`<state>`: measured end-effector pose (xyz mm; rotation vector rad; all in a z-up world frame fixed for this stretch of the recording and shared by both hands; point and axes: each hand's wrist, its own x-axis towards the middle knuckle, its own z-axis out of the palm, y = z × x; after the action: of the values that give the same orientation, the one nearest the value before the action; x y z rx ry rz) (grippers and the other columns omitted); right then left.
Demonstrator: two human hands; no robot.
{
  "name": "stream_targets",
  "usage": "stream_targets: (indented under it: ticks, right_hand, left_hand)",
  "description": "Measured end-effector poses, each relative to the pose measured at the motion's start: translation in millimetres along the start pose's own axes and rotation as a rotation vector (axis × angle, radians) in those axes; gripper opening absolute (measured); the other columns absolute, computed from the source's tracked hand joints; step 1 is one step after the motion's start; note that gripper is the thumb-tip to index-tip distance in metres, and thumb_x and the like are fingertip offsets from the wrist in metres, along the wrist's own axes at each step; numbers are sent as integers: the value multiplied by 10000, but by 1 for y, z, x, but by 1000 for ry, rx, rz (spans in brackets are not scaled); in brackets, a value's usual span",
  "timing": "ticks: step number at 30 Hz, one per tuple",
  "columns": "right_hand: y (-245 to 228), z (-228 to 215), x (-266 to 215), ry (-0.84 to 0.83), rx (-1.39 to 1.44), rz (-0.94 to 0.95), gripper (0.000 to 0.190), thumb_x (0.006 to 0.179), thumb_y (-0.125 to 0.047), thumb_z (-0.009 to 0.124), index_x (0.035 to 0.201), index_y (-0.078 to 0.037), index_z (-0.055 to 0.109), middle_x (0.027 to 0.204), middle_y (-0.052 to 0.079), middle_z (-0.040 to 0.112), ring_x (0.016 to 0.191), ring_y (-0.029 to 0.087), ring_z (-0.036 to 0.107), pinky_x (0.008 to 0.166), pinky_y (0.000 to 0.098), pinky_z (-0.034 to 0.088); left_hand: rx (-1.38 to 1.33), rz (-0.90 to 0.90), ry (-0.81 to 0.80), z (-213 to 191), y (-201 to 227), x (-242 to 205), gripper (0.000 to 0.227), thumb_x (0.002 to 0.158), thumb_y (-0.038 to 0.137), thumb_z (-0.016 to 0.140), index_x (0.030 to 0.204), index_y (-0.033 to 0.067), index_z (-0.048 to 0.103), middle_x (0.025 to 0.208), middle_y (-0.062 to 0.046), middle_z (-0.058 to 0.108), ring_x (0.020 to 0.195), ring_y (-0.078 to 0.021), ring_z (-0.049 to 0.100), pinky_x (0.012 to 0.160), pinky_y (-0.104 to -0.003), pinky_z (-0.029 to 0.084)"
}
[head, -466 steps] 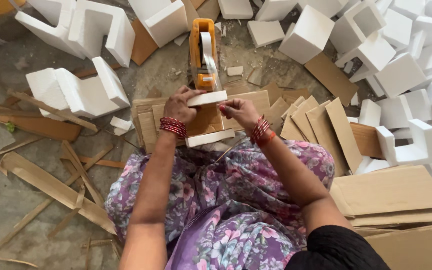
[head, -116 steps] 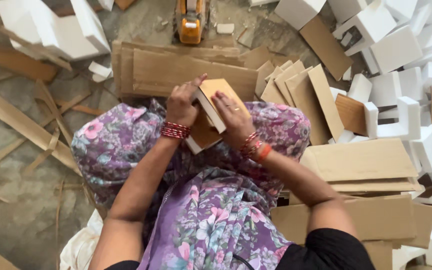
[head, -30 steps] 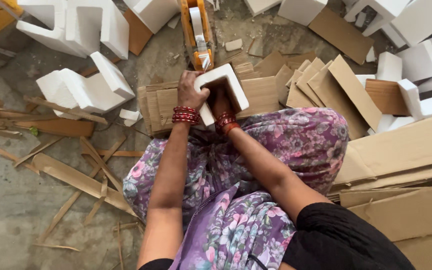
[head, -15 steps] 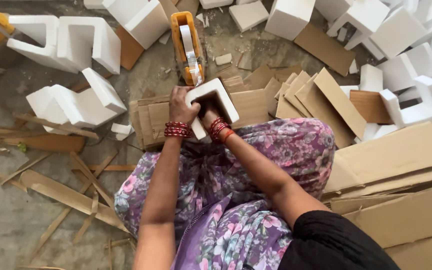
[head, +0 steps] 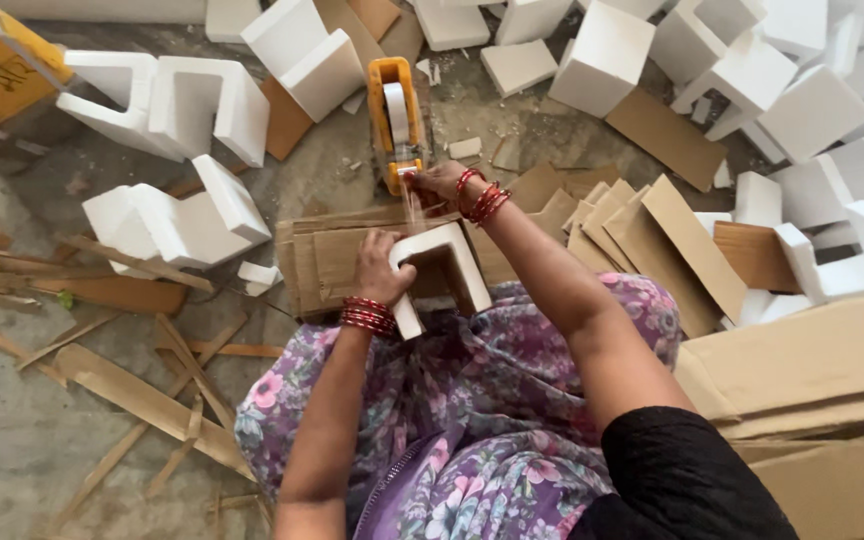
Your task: The person sits on the floor and assembles small cardboard boxes by inserting white foam inserts and sealing them with tape. The person repeatedly picks up foam pieces, places them into the box, and uses a tape dispenser to close the flaps.
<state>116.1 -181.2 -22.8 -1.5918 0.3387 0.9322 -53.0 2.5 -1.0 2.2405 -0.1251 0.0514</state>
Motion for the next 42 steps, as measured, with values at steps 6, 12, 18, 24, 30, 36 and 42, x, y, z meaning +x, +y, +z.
stream_targets:
  ticks: [6, 12, 18, 24, 30, 36, 42]
  right_hand:
    - [14, -12, 25, -122, 198, 96, 282, 923, -427, 704, 997, -156, 730, 885, -28, 775, 724, 98, 724, 630, 311, 559]
    - [22, -2, 29, 60, 82, 24, 224, 915, -309, 775, 992, -100, 803, 868, 8, 776, 697, 103, 684, 602, 293, 562]
    - [22, 0, 36, 44, 208, 29, 194, 880, -222, 812, 940, -42, 774, 812, 51, 771, 668, 159, 715, 550, 319, 539]
    - [26, 2, 45, 105, 192, -17, 189, 876, -196, 818, 922, -28, 743, 811, 66, 776, 678, 173, 743, 563, 332, 578]
    - [55, 5, 62, 104, -259, 74, 215, 848, -311, 820, 832, -103, 769, 785, 16, 766, 666, 130, 683, 547, 313, 533]
    - [88, 26, 20, 2, -831, -75, 441, 892, -485, 842, 825, -55, 776, 825, 93, 749, 668, 147, 626, 618, 333, 517]
    - [139, 51, -67, 5, -811, -320, 285, 810, -506, 828, 927, -246, 833, 982, 82, 684, 945, 215, 612, 857, 357, 507]
  left_hand:
    - [1, 5, 13, 3, 6, -1, 496, 668, 169, 718, 1140, 22, 670, 1140, -199, 588, 1084, -400, 563, 1003, -485, 475]
    - [38, -32, 0, 1, 13, 0, 487, 671, 149, 726, 1125, -4, 645, 1111, -202, 589, 1055, -398, 555, 987, -486, 468]
    - [-16, -18, 53, -2, 17, 4, 447, 670, 129, 706, 1090, -4, 629, 1086, -191, 606, 1058, -394, 567, 983, -484, 466]
    - [-21, -6, 78, 0, 13, 4, 424, 663, 125, 710, 1068, 19, 641, 1063, -181, 611, 1047, -396, 566, 976, -484, 466]
    - [-161, 4, 112, 0, 16, -8, 416, 694, 104, 671, 1103, 38, 637, 1088, -169, 605, 1076, -374, 576, 986, -465, 483]
    - [-79, 262, 128, -9, 45, -65, 407, 641, 27, 721, 1042, 54, 655, 1040, -134, 626, 1072, -361, 570, 988, -495, 452]
    - [-92, 276, 248, -11, 67, -166, 328, 700, -30, 758, 1000, 93, 710, 1063, -77, 667, 1101, -286, 624, 1010, -436, 486]
